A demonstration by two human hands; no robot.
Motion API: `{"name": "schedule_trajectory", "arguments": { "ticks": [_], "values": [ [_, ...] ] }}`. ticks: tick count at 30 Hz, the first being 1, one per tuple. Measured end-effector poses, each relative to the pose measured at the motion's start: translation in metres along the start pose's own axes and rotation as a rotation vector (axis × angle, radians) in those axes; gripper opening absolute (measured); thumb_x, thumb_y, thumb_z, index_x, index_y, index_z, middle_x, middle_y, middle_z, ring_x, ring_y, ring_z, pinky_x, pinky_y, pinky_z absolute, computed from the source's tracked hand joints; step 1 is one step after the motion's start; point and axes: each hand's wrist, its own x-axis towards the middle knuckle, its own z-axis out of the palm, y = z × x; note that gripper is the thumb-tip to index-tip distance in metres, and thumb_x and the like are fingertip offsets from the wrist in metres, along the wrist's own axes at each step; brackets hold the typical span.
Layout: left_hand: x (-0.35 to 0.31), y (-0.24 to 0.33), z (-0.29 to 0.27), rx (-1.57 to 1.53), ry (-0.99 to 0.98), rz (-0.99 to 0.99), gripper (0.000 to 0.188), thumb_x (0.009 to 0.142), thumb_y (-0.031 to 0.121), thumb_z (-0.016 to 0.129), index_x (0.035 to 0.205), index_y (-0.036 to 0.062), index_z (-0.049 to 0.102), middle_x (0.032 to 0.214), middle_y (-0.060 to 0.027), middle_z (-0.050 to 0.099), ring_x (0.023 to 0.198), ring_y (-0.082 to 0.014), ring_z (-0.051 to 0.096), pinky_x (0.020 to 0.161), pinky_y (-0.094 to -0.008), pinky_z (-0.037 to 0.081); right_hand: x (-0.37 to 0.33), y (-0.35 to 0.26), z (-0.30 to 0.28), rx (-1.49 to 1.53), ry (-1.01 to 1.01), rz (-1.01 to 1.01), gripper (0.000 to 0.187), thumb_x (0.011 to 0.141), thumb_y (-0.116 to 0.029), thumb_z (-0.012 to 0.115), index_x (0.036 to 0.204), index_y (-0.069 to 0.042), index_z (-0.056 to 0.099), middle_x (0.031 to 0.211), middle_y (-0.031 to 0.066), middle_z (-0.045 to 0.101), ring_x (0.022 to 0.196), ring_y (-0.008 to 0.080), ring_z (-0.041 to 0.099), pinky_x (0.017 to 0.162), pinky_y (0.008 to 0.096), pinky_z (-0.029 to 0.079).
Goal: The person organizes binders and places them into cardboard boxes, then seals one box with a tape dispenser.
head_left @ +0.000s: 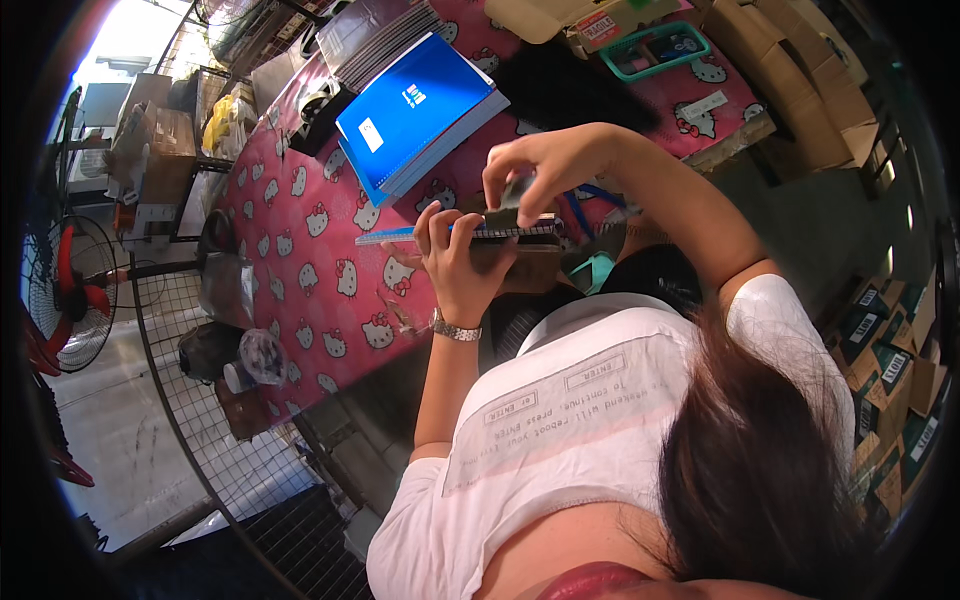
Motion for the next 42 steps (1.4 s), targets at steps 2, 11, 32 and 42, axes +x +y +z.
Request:
{"name": "schedule_trajectory", "arguments": {
  "ticks": [2,11,32,42],
  "values": [
    [-0.001,0.001,-0.001,0.030,-0.008,-0.008,0.047,0.057,0.024,0.083,0.097,0.0108,0.061,0.101,-0.0087,0.055,0.116,-0.0357,0.046,0.095,-0.0484,0.039,0.001,0.000,-0.002,-0.143,0.114,-0.018,0.045,0.063,-0.031,0.077,0.100,-0.008,0.067,0.107,0.0071,0.052,0.105,0.0205,0.050,0.087,0.0322,0.040],
    [0.002,-0.011,-0.006,0.011,0.018,-0.013,0.050,0.054,0.025,0.085,0.095,0.0108,0.061,0.099,-0.0087,0.056,0.113,-0.0356,0.047,0.094,-0.0489,0.040,0.016,-0.008,-0.004,0.293,-0.186,-0.102,0.047,0.063,-0.028,0.077,0.103,-0.005,0.066,0.104,0.0080,0.056,0.103,0.0198,0.053,0.089,0.0325,0.043],
    [0.012,-0.055,-0.032,0.016,-0.061,-0.029,0.040,0.052,0.022,0.085,0.083,0.0096,0.063,0.089,-0.0063,0.057,0.099,-0.0308,0.053,0.087,-0.0481,0.041,0.064,-0.026,-0.012,-0.177,-0.171,0.062,0.047,0.069,-0.030,0.076,0.109,-0.009,0.066,0.113,0.0092,0.057,0.107,0.0208,0.053,0.092,0.0337,0.043],
    [0.013,-0.057,-0.032,-0.060,-0.006,-0.029,0.040,0.053,0.023,0.084,0.083,0.0101,0.062,0.090,-0.0056,0.059,0.097,-0.0286,0.054,0.091,-0.0457,0.035,0.078,-0.030,-0.012,0.092,-0.267,-0.012,0.045,0.068,-0.026,0.076,0.109,-0.009,0.066,0.112,0.0097,0.056,0.104,0.0225,0.055,0.089,0.0336,0.044]
  ]
}}
